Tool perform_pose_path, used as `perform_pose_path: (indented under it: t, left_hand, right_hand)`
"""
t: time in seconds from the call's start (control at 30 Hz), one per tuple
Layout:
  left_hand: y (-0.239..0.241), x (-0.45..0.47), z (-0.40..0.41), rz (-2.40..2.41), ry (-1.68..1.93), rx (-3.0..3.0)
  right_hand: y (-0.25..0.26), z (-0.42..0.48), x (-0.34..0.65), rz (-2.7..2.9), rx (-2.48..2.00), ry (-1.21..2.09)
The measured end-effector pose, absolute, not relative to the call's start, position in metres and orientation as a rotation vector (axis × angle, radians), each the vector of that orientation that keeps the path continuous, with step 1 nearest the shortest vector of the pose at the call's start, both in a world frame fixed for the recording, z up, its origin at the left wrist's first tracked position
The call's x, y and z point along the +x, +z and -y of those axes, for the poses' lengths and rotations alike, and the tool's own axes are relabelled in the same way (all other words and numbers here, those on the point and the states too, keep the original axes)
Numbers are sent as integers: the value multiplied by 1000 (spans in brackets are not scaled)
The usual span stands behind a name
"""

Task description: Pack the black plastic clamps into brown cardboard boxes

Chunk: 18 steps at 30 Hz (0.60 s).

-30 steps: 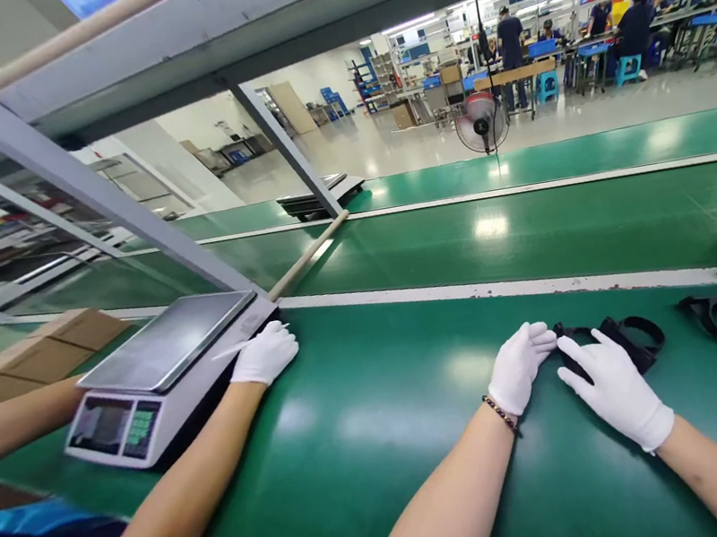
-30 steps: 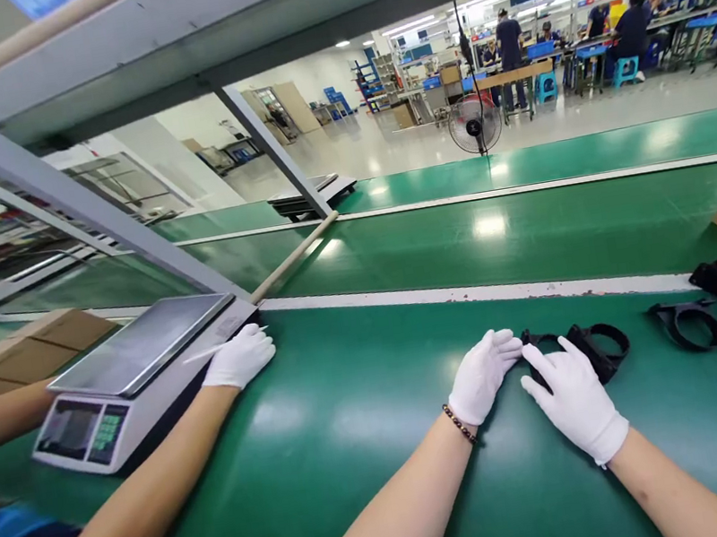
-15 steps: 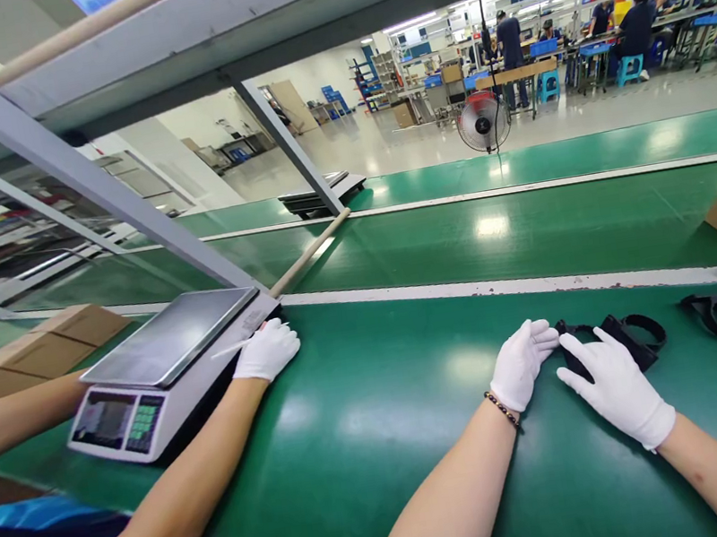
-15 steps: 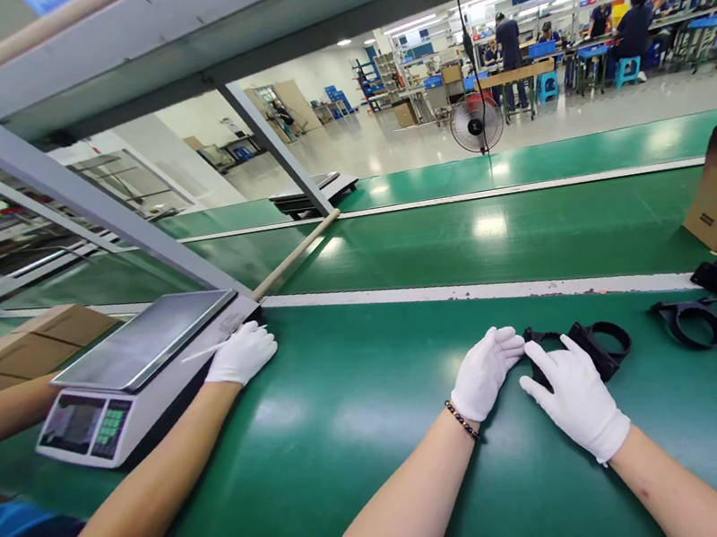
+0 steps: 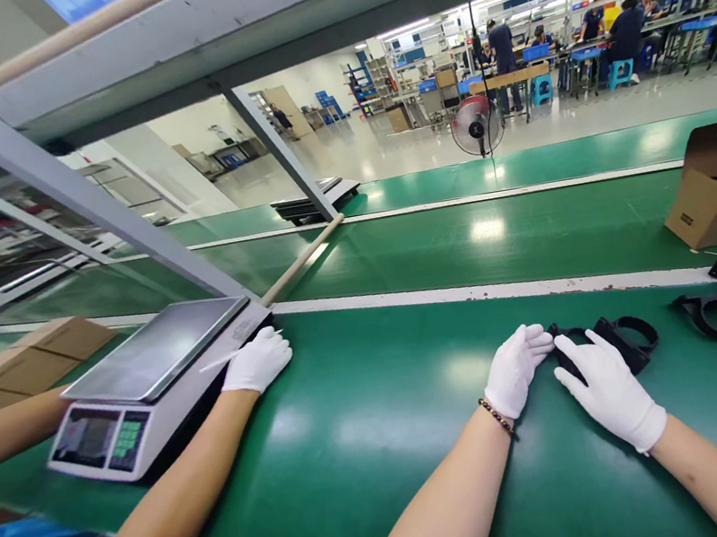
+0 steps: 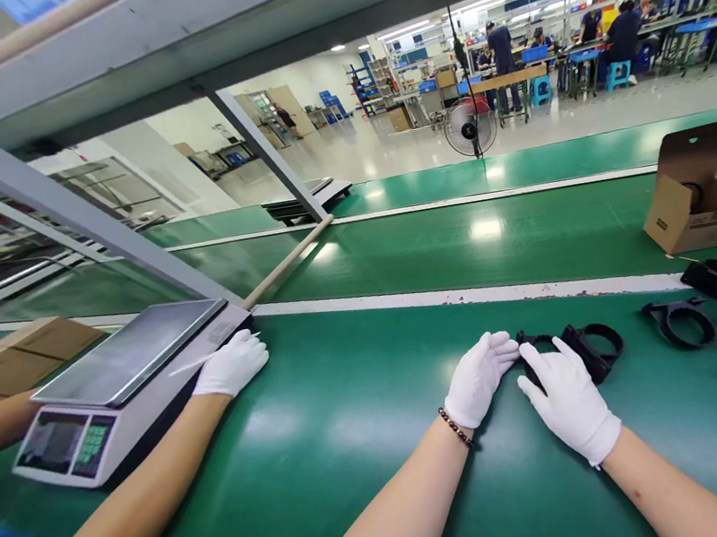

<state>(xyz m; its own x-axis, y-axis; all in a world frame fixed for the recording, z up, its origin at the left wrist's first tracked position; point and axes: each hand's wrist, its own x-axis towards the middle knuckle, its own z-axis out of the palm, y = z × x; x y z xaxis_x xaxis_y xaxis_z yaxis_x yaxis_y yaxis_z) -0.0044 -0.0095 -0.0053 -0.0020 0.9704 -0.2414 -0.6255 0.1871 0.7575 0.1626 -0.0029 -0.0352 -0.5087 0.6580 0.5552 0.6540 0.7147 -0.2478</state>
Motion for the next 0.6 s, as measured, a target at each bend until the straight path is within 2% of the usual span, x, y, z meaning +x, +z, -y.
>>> perform_pose_path:
  t: [0.3,0.43,0.6]
  left_hand:
    - [-4,-4,7,-1052,1365,695]
    - [3,-5,18,-1239,1486,879]
    - [36,4,14,-1551,1504,1638]
  right_hand:
    - [-33,3,158,2248,-1008,20]
    - [-30,2,153,2205,-1025,50]
    - [-26,0,148,2184,-1076,127]
